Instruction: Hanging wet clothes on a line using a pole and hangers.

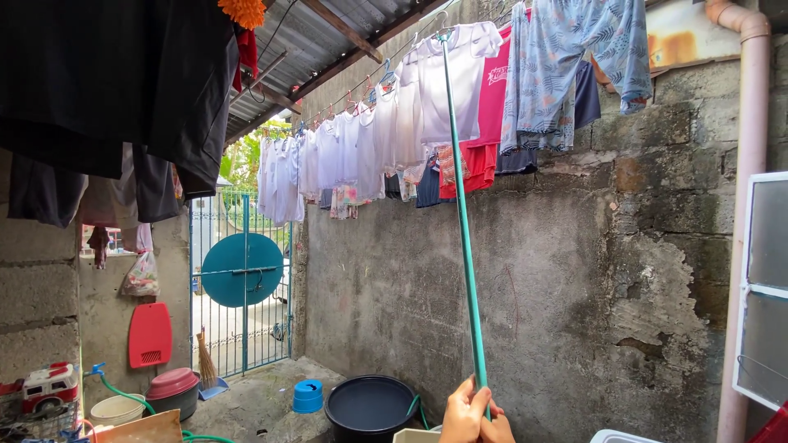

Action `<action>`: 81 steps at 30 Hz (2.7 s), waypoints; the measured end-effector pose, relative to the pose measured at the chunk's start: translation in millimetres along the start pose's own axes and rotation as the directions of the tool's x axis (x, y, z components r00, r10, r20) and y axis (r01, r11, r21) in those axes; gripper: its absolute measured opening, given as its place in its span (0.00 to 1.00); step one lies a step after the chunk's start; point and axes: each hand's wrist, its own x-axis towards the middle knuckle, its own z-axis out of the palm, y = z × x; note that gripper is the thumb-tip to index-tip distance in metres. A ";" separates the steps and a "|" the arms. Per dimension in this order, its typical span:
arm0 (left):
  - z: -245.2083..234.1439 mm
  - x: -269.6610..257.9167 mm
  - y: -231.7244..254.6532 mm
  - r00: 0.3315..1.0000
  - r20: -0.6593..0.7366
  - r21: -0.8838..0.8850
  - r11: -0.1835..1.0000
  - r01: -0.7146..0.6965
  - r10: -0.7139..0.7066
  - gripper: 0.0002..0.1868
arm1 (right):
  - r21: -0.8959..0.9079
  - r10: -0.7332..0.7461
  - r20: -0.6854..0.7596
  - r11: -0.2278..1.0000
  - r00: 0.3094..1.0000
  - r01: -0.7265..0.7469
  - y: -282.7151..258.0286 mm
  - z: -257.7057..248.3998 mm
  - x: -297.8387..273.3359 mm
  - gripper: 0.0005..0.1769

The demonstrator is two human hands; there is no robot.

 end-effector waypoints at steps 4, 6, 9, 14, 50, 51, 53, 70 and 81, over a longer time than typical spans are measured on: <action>11.7 7.1 36.3 0.995 -0.039 0.074 0.993 -0.090 0.093 0.17 | 0.090 0.088 -0.034 0.992 0.996 -0.085 -82.1 47.3 17.7 0.18; 18.6 12.1 57.0 0.994 -0.058 0.128 0.988 -0.084 0.092 0.16 | 0.180 0.178 -0.055 0.970 0.982 -0.166 -156.8 89.9 -0.6 0.17; 26.6 24.2 89.8 0.994 -0.080 0.219 0.974 -0.052 0.071 0.14 | 0.137 0.209 -0.020 0.969 0.978 -0.205 -207.0 111.9 -10.7 0.15; 27.8 80.9 119.3 1.000 -0.025 0.256 0.967 -0.001 0.008 0.23 | 0.149 0.027 0.155 0.988 0.988 -0.050 -209.2 103.6 20.3 0.19; 37.4 208.2 236.4 0.987 -0.159 0.421 0.904 0.074 -0.006 0.12 | -0.272 -0.022 -0.112 0.962 0.994 -0.009 -365.5 206.5 67.6 0.25; 33.9 210.4 236.8 0.987 -0.161 0.420 0.904 0.074 -0.006 0.12 | -0.273 -0.021 -0.110 0.962 0.994 -0.010 -368.0 210.8 64.7 0.25; 25.3 213.3 237.4 0.988 -0.152 0.371 0.925 0.078 -0.023 0.12 | -0.284 -0.040 -0.105 0.959 0.994 0.008 -371.8 220.9 58.1 0.21; -6.3 174.4 287.0 0.970 -0.056 0.062 0.969 0.240 -0.237 0.10 | -0.402 -0.035 -0.063 0.915 0.997 0.007 -396.9 284.2 32.9 0.15; -24.3 151.3 265.4 0.958 -0.119 0.132 0.952 0.276 -0.261 0.11 | -0.307 0.036 -0.067 0.950 0.997 -0.054 -354.3 286.5 23.3 0.17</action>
